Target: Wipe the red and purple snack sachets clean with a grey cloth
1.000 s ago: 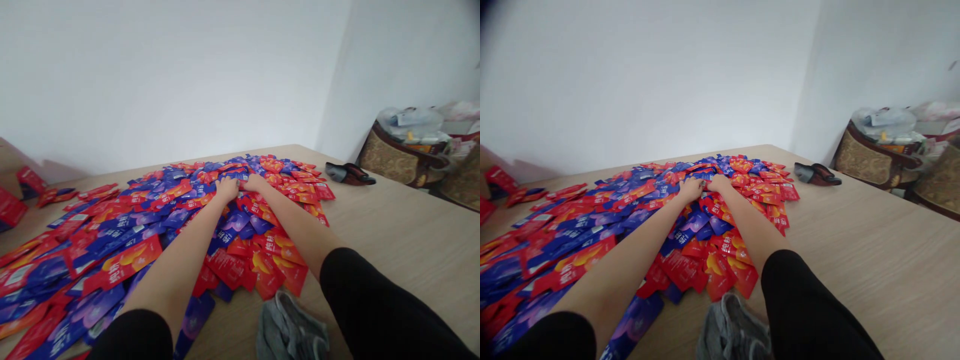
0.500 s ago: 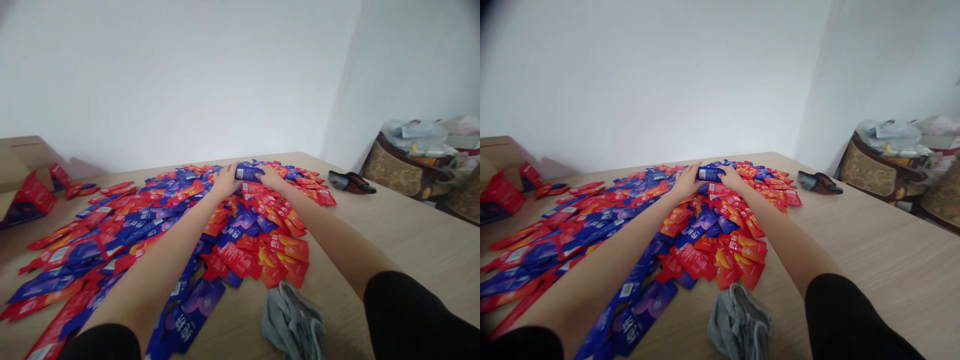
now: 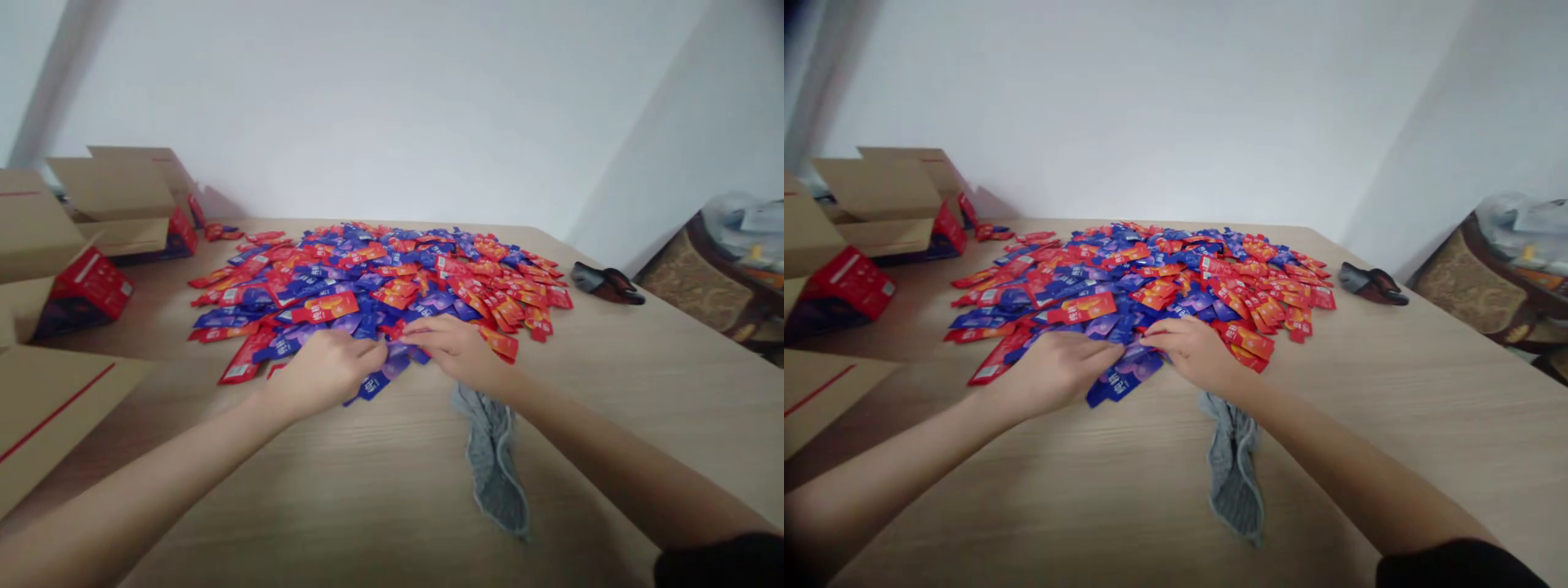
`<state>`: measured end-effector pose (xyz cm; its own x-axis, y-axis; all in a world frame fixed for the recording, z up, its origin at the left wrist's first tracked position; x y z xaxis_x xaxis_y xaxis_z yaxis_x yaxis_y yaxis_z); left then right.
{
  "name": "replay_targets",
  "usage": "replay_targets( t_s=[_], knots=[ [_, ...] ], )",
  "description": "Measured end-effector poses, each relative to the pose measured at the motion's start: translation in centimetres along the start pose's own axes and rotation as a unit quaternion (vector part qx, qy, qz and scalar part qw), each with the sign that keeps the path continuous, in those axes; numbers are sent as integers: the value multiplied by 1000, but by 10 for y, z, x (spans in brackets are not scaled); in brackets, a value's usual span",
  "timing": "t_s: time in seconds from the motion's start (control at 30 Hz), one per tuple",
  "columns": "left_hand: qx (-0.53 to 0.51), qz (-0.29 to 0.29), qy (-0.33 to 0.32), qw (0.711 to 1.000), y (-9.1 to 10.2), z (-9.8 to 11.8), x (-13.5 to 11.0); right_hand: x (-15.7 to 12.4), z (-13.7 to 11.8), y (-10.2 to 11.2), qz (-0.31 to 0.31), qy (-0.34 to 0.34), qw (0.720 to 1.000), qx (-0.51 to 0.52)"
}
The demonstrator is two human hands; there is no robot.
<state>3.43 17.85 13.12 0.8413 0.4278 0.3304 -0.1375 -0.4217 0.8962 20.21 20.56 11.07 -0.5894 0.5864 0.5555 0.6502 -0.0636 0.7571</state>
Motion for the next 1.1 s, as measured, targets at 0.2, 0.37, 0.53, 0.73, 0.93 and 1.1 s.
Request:
replay_targets(
  t_s=[0.2,0.37,0.53,0.73,0.93,1.1],
  knots=[
    [-75,-153,-21,985,-14,111,-62,-43,-47,-66,-139,-58,985,-80],
    [-171,-147,57,973,-19,140,-73,-72,-50,-45,-145,-141,971,-130],
    [-182,-111,75,974,-34,136,-84,-123,-25,-15,-103,-274,917,-271],
    [-236,-122,69,961,-54,145,-96,-155,8,-26,-67,-303,932,-188],
    [-279,-128,74,949,-48,144,-95,-108,-12,-7,-21,-255,966,-38],
    [-271,-126,80,951,-50,148,-94,-89,-54,-55,-147,-190,970,-39]
  ],
)
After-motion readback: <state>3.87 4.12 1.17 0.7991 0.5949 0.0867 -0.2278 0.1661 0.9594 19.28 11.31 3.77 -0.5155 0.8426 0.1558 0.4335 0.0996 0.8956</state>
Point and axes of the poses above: each hand's wrist, its own x-axis towards the middle knuckle, its own y-axis out of the back of the hand, z = x × y, the point moved 6 cm from there along x, towards the middle knuckle
